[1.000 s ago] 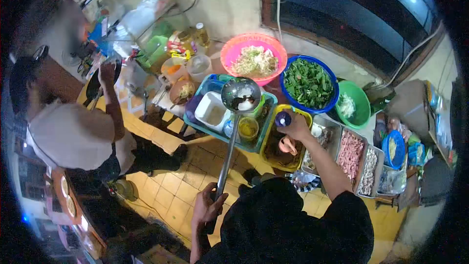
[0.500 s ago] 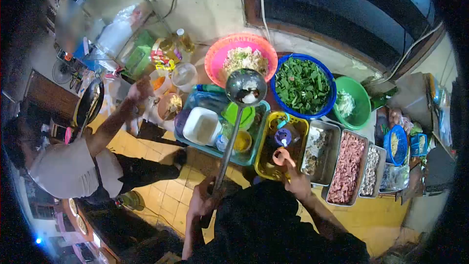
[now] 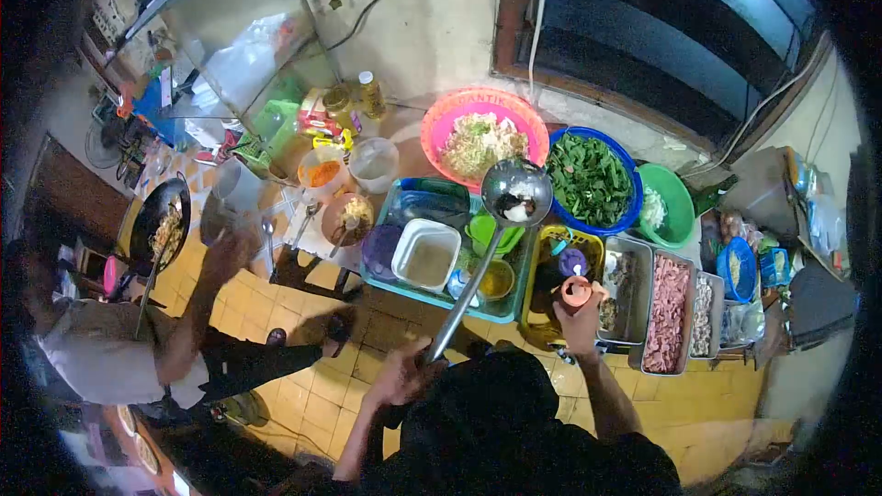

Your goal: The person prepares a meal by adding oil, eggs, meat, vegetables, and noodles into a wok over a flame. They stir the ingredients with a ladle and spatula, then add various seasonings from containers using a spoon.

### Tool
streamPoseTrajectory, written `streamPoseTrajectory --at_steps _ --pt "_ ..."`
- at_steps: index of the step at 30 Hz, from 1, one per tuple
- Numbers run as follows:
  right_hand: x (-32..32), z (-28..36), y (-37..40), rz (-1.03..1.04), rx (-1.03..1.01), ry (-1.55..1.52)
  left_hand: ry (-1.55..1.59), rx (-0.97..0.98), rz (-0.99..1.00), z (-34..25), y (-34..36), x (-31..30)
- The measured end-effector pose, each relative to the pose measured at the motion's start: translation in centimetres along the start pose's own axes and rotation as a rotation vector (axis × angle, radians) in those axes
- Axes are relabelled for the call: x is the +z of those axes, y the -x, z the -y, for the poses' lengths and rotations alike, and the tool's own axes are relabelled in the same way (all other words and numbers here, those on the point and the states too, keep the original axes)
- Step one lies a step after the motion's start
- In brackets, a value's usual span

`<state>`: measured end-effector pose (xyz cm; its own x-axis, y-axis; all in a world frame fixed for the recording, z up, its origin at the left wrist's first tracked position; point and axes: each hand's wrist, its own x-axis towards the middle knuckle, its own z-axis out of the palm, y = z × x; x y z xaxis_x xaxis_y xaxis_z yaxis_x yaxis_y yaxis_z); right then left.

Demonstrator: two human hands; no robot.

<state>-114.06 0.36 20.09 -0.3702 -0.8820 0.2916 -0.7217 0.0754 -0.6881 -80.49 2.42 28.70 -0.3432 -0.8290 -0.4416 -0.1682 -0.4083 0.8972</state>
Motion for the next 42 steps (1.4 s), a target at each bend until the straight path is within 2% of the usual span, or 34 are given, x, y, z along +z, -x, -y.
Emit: streamPoseTrajectory --at_steps 2,4,6,7,8,10,11,12,14,15,20,22,24,26,27,29,30,32,34,36,38,39,41,42 --pt "-1.2 0.1 -1.2 0.096 0.094 0.006 -0.037 0.002 0.021 1.5 -0.2 -1.2" --pt "-4.2 4.2 -3.3 0.191 0.058 0.074 -0.350 0.280 0.012 2.6 -0.1 -2.0" --pt "-5.7 7.6 -5.8 0.184 -0.181 0.224 -0.396 0.295 0.012 1.5 0.7 -2.4" --pt "-6.4 9.7 -7.1 0.278 -0.179 0.299 -0.445 0.309 0.010 0.7 1.0 -2.7" --pt "-6.9 11.7 -8.2 0.371 -0.173 0.376 -0.444 0.314 0.026 0.2 1.1 -3.1" --pt "-7.3 15.0 -9.8 0.473 -0.164 0.573 -0.469 0.072 0.151 -0.3 1.1 -3.7" --pt "-6.4 14.2 -10.4 0.434 -0.285 0.739 -0.471 0.076 0.168 0.0 1.1 -3.8" --pt "-5.8 14.0 -10.9 0.429 -0.272 0.747 -0.490 0.090 0.149 0.4 1.1 -3.9" --pt "-4.6 15.0 -11.7 0.537 -0.348 1.099 -0.511 0.115 0.137 0.9 0.5 -4.0" --pt "-4.2 15.2 -12.0 0.632 -0.309 1.152 -0.548 0.106 0.177 1.0 0.1 -4.1" --pt "-3.6 14.7 -12.5 0.513 -0.467 1.204 -0.675 0.113 0.213 1.3 -1.2 -4.4" --pt "-3.6 15.1 -13.4 0.633 -0.312 1.150 -0.591 0.225 0.195 1.6 -1.6 -4.5" --pt "-3.6 15.1 -13.8 0.631 -0.346 1.175 -0.609 0.246 0.175 2.2 -2.5 -4.3" --pt "-3.5 13.7 -14.7 0.551 -0.306 1.117 -0.600 0.293 0.187 -1.6 -2.1 -4.3" --pt "-3.7 13.2 -15.2 0.497 -0.331 1.032 -0.605 0.292 0.186 -1.5 -2.7 -4.2" --pt "-3.9 12.9 -16.3 0.536 -0.301 1.023 -0.632 0.414 0.167 -1.7 -4.2 -4.1" --pt "-4.2 12.9 -16.7 0.580 -0.272 1.021 -0.644 0.417 0.171 -2.1 -4.7 -4.0" --pt "-4.6 13.5 -17.4 0.541 -0.244 0.985 -0.573 0.174 0.275 -4.8 -5.5 -3.7" --pt "-4.8 12.3 -18.4 0.432 -0.278 0.982 -0.585 0.185 0.272 -6.1 -6.2 -3.3" --pt "-5.1 11.5 -19.3 0.445 -0.233 0.987 -0.596 0.194 0.275 -6.3 -7.3 -3.0" --pt "-5.7 11.5 -19.8 0.564 -0.121 0.929 -0.495 0.264 0.310 -5.7 -8.5 -2.8" --pt "-6.4 11.7 -19.4 0.443 -0.299 0.913 -0.504 0.269 0.319 -5.7 -9.3 -2.7" --pt "-5.8 9.8 -20.0 0.406 -0.233 0.935 -0.527 0.402 0.335 -5.9 -10.2 -2.4" --pt "-5.6 9.0 -20.0 0.376 -0.179 0.960 -0.535 0.392 0.357 -6.2 -10.4 -2.4"
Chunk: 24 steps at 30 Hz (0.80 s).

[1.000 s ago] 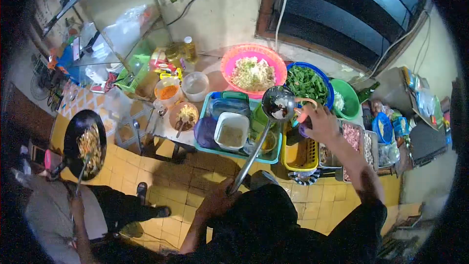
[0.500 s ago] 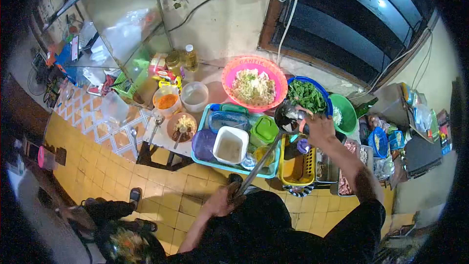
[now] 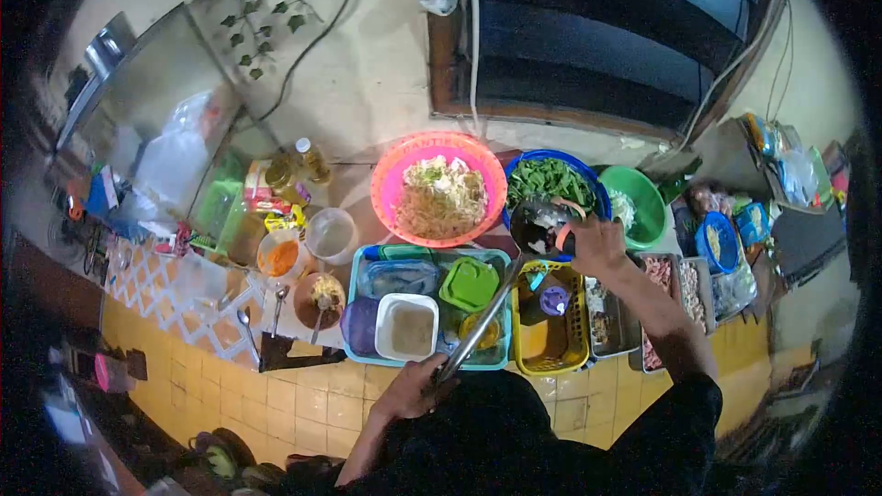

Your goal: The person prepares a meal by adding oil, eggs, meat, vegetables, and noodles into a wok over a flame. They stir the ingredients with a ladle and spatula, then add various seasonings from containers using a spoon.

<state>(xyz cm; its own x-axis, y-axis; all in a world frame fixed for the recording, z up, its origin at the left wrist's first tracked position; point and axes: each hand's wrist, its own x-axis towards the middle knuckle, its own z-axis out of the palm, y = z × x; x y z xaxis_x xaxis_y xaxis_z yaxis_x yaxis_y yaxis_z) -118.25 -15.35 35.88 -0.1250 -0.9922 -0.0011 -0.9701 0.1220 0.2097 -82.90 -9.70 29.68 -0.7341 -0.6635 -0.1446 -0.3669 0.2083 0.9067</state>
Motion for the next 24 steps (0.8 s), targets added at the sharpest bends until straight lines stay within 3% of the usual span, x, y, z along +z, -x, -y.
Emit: streamPoseTrajectory --at_steps 1,6,8,10,13,15,18,21,22,24 --pt "-1.1 -0.2 0.1 0.106 -0.011 -0.124 -0.006 -0.046 0.044 -0.5 -0.4 -0.4" --pt "1.2 -2.0 1.8 0.138 0.045 -0.231 -0.029 -0.102 0.151 -0.1 -2.2 -2.3" --pt "2.6 -2.5 3.0 -0.013 0.220 -0.327 -0.036 -0.159 0.184 0.0 -2.7 -3.4" --pt "3.5 -2.5 4.7 -0.044 0.268 -0.467 0.009 -0.166 0.219 0.5 -2.8 -4.5" --pt "2.9 0.3 7.0 -0.525 0.448 -0.771 0.047 -0.161 0.256 0.8 -3.8 -6.6" --pt "6.1 0.6 8.5 -0.557 0.550 -0.798 0.057 -0.184 0.298 2.0 -3.7 -7.6" --pt "5.0 3.8 10.2 -0.643 0.732 -0.789 0.027 -0.190 0.325 2.0 -3.7 -9.4" --pt "7.5 5.5 11.9 -0.585 0.881 -0.770 0.033 -0.179 0.377 3.7 -3.8 -10.8" --pt "8.1 6.3 11.8 -0.705 0.873 -0.787 0.048 -0.221 0.393 4.2 -3.7 -11.2" --pt "8.8 8.0 12.4 -0.747 0.886 -0.768 0.084 -0.200 0.400 4.9 -3.7 -11.8"
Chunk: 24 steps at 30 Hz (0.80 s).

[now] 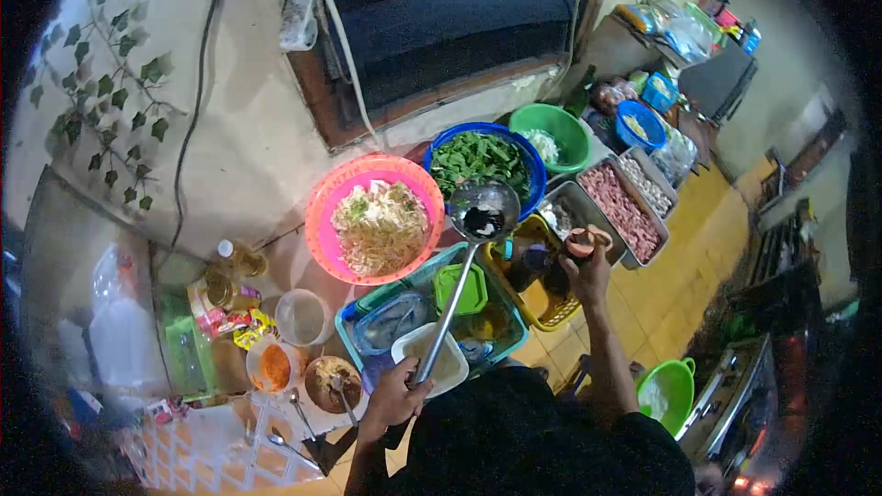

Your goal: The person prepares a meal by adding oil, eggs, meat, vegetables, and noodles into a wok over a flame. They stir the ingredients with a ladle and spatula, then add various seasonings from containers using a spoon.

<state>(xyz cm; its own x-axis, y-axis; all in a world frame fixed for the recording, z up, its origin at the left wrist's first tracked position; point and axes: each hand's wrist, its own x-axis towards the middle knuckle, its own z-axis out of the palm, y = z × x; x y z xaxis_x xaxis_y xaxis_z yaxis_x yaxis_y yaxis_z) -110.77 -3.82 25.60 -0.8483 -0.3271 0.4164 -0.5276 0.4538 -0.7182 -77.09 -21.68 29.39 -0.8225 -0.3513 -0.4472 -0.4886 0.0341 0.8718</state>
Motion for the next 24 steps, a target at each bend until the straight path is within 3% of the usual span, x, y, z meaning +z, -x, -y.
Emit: streamPoseTrajectory --at_steps 1,2,4,6,7,8,10,14,16,17,18,20,24 --pt "0.6 1.0 0.4 -0.087 -0.168 -0.136 -0.015 -0.013 -0.006 -0.1 0.1 -0.4" --pt "2.3 -3.4 1.7 -0.107 -0.074 -0.200 -0.035 -0.021 -0.008 -0.3 0.1 -0.9" --pt "3.1 -2.2 3.9 -0.169 0.105 -0.155 0.003 0.054 -0.047 1.0 0.2 -1.4" --pt "5.8 -5.4 6.5 -0.256 0.142 -0.183 0.077 0.027 -0.022 0.5 0.6 -2.3" --pt "5.9 -4.0 7.4 -0.223 0.399 -0.102 0.080 0.030 -0.002 0.7 0.7 -2.8" --pt "5.7 -2.8 7.9 -0.266 0.394 -0.285 0.084 0.032 0.016 0.7 0.8 -3.4" --pt "5.0 -1.9 8.6 -0.211 0.373 -0.083 0.061 0.044 0.011 0.7 0.9 -4.3" --pt "3.0 -2.0 10.6 -0.113 0.299 -0.037 0.176 0.038 0.111 1.5 0.3 -5.9" --pt "0.7 0.5 11.3 -0.054 0.149 0.209 0.162 0.049 0.092 1.7 -0.1 -6.2" --pt "0.3 1.1 11.6 -0.162 0.029 0.155 0.153 0.070 0.079 1.9 -0.4 -6.2" --pt "0.0 1.9 11.9 -0.183 0.233 0.040 0.153 0.067 0.081 2.0 -0.3 -6.1" --pt "-0.7 0.5 12.6 -0.187 0.142 0.210 0.171 0.047 0.060 1.9 -0.2 -6.0" --pt "-1.4 -0.6 13.6 -0.261 0.211 0.112 0.201 0.020 0.040 1.2 -0.8 -5.0"
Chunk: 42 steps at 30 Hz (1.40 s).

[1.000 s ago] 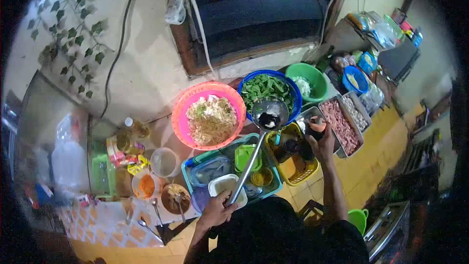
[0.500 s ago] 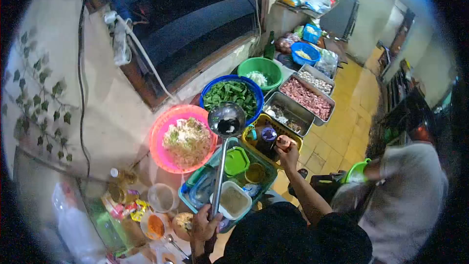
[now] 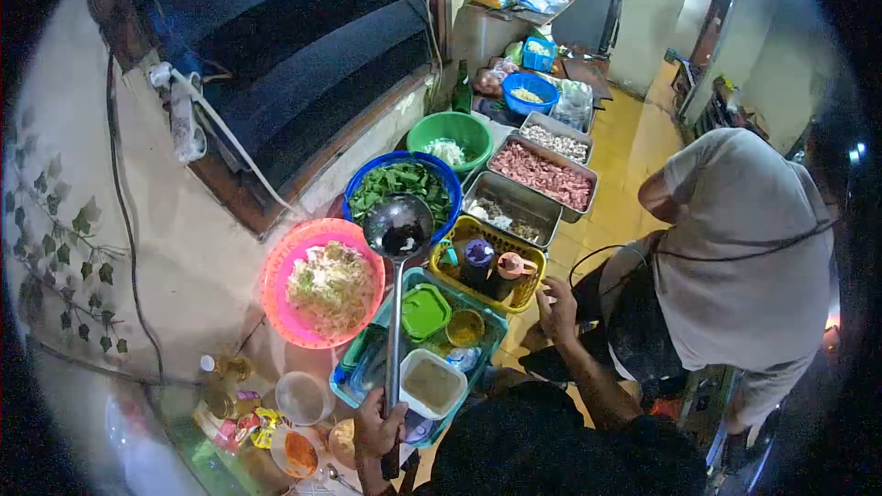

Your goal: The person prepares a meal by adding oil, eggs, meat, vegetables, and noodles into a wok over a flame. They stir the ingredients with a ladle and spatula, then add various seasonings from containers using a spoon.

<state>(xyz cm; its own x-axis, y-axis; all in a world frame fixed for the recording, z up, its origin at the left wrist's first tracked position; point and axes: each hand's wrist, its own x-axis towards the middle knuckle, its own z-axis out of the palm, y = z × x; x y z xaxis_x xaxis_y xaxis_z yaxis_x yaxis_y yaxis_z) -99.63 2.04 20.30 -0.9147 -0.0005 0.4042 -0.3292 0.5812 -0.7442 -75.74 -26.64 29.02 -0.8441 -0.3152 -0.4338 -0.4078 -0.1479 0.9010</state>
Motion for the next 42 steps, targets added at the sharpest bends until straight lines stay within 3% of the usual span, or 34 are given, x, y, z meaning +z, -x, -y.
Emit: streamPoseTrajectory --at_steps 2,4,7,12,14,15,18,20,22,23,26,27,28,30,31,32,34,36,37,39,41,42 --pt "-0.7 1.2 0.1 0.058 0.186 -0.076 0.011 0.053 0.017 0.3 -0.6 0.2" --pt "-1.7 2.3 0.0 0.055 0.146 -0.113 -0.109 0.161 -0.012 -0.1 -0.9 0.3" --pt "-1.6 -0.4 -0.1 0.040 -0.114 0.028 -0.022 0.062 -0.024 -0.3 -1.3 0.4" --pt "-2.1 -3.0 -0.5 0.044 0.045 -0.031 -0.066 0.083 -0.027 -1.3 -2.2 1.0" --pt "-3.9 -2.4 -3.1 0.057 -0.021 0.026 -0.095 0.066 -0.046 -1.8 -2.6 1.8" --pt "-4.8 -0.5 -4.5 0.067 0.118 -0.020 -0.073 0.059 -0.059 -2.0 -2.9 2.1" --pt "-4.5 -6.1 -8.2 -0.001 0.004 0.026 -0.062 0.045 -0.076 -3.2 -4.0 3.3" --pt "-4.8 -7.6 -11.7 0.031 0.142 -0.032 -0.081 0.021 -0.078 -4.2 -5.1 4.5" --pt "-5.1 -10.0 -15.6 0.026 0.138 -0.025 -0.041 0.060 -0.101 -4.1 -6.6 5.9" --pt "-5.1 -10.6 -18.0 -0.006 0.037 -0.015 -0.041 0.058 -0.123 -4.3 -7.6 6.8" --pt "-4.8 -14.2 -24.7 0.067 -0.049 0.075 -0.060 0.032 -0.174 -4.2 -10.4 10.0" --pt "-4.4 -15.4 -26.9 0.105 0.040 0.096 -0.094 0.005 -0.186 -4.8 -11.4 11.0" --pt "-3.8 -17.1 -28.9 0.078 -0.068 0.121 -0.089 -0.006 -0.215 -5.1 -12.6 12.7" --pt "-2.2 -21.1 -32.3 0.149 -0.067 -0.026 -0.051 -0.046 -0.241 -6.0 -13.8 15.9" --pt "-2.6 -19.4 -33.8 0.250 0.010 0.142 -0.017 -0.065 -0.214 -7.3 -14.4 17.7" --pt "-1.3 -20.7 -34.7 0.218 0.035 -0.048 -0.009 -0.064 -0.206 -8.2 -15.0 19.4" --pt "-0.5 -22.2 -37.1 0.260 -0.054 0.224 -0.035 -0.046 -0.157 -9.0 -15.9 21.7" --pt "3.4 -33.1 -39.6 0.258 -0.188 0.089 -0.016 -0.064 -0.149 -9.3 -16.7 23.5" --pt "5.5 -38.2 -41.1 0.276 0.051 -0.064 -0.010 -0.082 -0.116 -9.5 -16.9 24.4" --pt "3.3 -31.2 -43.6 0.509 -0.133 0.562 -0.020 -0.093 -0.083 -9.7 -17.5 26.0" --pt "5.4 -34.4 -45.5 0.658 0.016 0.579 -0.122 -0.083 -0.066 -11.8 -18.2 27.9" --pt "6.3 -36.0 -46.1 0.751 -0.095 0.713 -0.126 -0.084 -0.069 -12.0 -18.5 28.5"
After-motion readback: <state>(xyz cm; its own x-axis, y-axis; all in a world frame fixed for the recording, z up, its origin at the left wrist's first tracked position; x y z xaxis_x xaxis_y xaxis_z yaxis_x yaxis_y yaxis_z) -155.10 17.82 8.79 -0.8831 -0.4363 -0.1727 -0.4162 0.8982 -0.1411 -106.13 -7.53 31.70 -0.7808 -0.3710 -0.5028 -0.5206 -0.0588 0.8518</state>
